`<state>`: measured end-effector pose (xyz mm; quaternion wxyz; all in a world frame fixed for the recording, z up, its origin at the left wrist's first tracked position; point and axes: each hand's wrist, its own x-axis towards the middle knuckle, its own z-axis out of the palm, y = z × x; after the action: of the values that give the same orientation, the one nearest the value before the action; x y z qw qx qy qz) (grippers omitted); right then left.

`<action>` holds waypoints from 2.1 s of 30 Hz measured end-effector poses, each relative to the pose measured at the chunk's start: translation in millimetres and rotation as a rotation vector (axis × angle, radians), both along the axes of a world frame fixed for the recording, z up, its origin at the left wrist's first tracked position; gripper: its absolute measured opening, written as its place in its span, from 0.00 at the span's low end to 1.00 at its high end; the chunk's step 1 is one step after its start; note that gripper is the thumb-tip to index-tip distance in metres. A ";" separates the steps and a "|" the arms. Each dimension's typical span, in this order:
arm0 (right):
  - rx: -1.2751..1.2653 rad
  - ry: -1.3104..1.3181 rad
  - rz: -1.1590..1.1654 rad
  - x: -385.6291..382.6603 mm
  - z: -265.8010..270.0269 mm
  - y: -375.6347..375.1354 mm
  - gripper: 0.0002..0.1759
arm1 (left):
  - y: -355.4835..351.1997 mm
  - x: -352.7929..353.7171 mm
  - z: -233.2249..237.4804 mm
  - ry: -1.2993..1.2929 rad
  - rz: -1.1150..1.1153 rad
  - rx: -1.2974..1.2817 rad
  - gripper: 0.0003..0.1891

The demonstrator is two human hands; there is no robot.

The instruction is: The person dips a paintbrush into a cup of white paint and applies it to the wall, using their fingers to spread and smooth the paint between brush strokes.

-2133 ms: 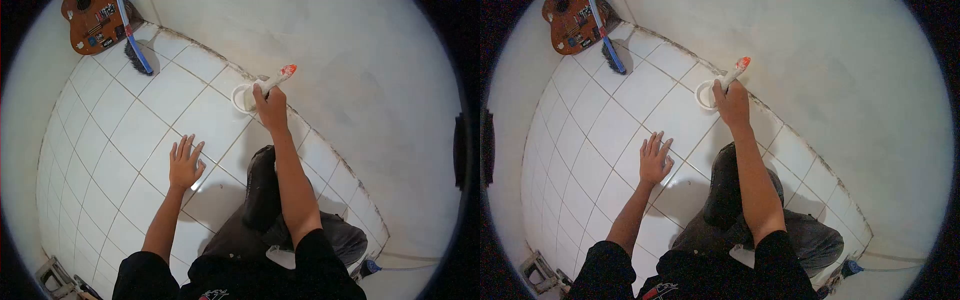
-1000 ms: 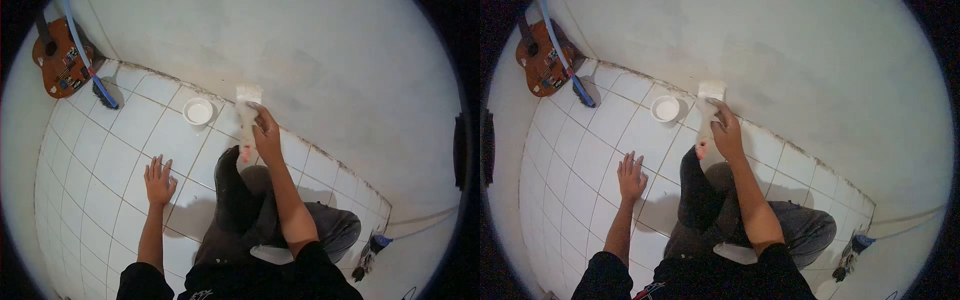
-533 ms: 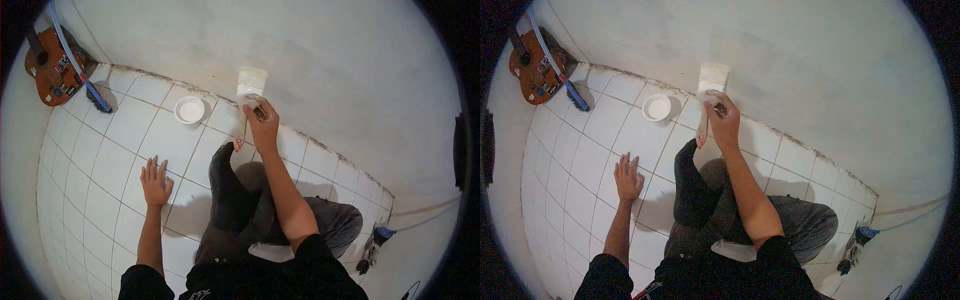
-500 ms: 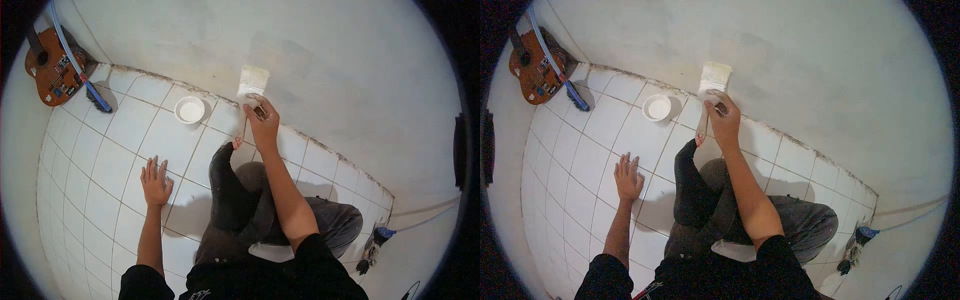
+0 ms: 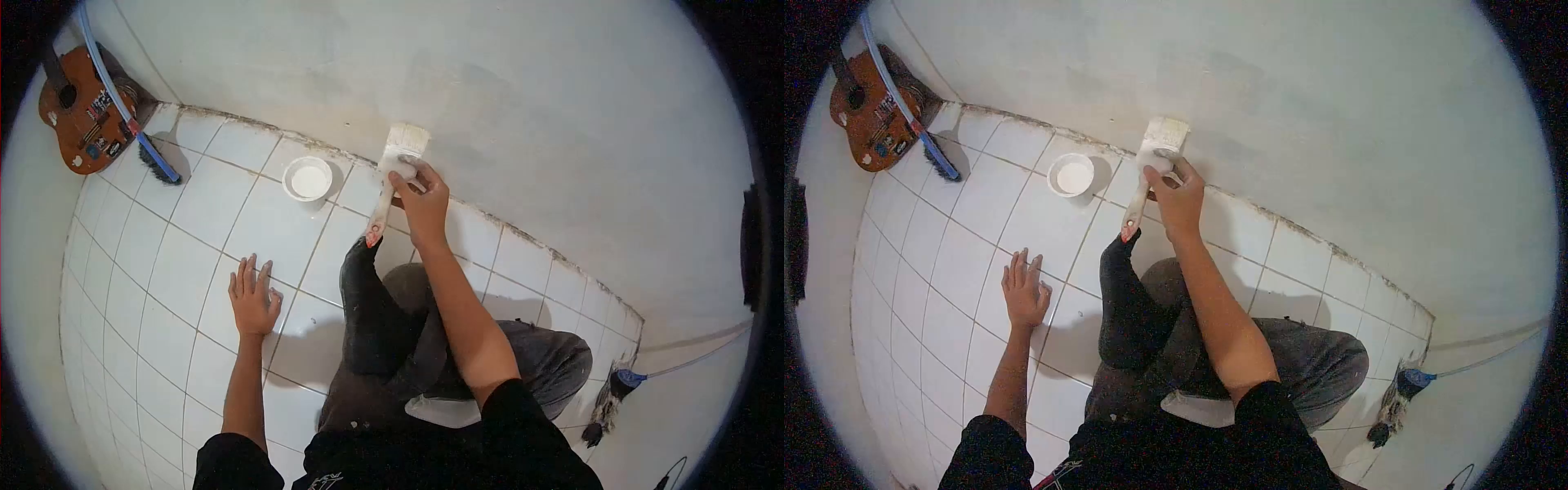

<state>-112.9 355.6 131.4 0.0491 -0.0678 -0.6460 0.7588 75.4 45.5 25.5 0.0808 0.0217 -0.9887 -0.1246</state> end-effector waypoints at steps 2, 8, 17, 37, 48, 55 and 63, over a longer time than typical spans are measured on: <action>0.040 0.051 -0.006 1.6 11.8 1.0 0.20 | 0.4 1.1 1.6 0.007 -0.005 0.007 0.32; -0.083 -0.003 -0.014 -12.8 21.2 3.8 0.20 | 0.1 1.2 1.8 0.024 -0.015 0.019 0.32; -0.042 -0.264 0.241 -1.5 -18.1 -6.4 0.16 | -0.2 0.6 -0.3 0.022 -0.009 0.003 0.32; -0.092 -0.101 0.167 -15.5 -30.9 -1.2 0.17 | -0.5 1.7 0.0 0.000 -0.009 0.019 0.32; -0.276 -0.292 0.189 -13.0 -47.1 2.5 0.24 | -0.9 1.2 2.8 0.006 -0.009 0.033 0.31; -0.102 -0.057 0.278 -3.2 -7.3 -0.2 0.15 | -1.2 1.5 0.5 0.005 0.005 0.008 0.32; -0.018 0.220 0.098 -19.8 5.0 0.6 0.13 | -1.4 1.2 1.2 0.000 0.015 0.003 0.32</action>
<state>-132.8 356.2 136.4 0.0819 0.0469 -0.6324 0.7689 76.6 44.1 26.7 0.0816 0.0292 -0.9883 -0.1256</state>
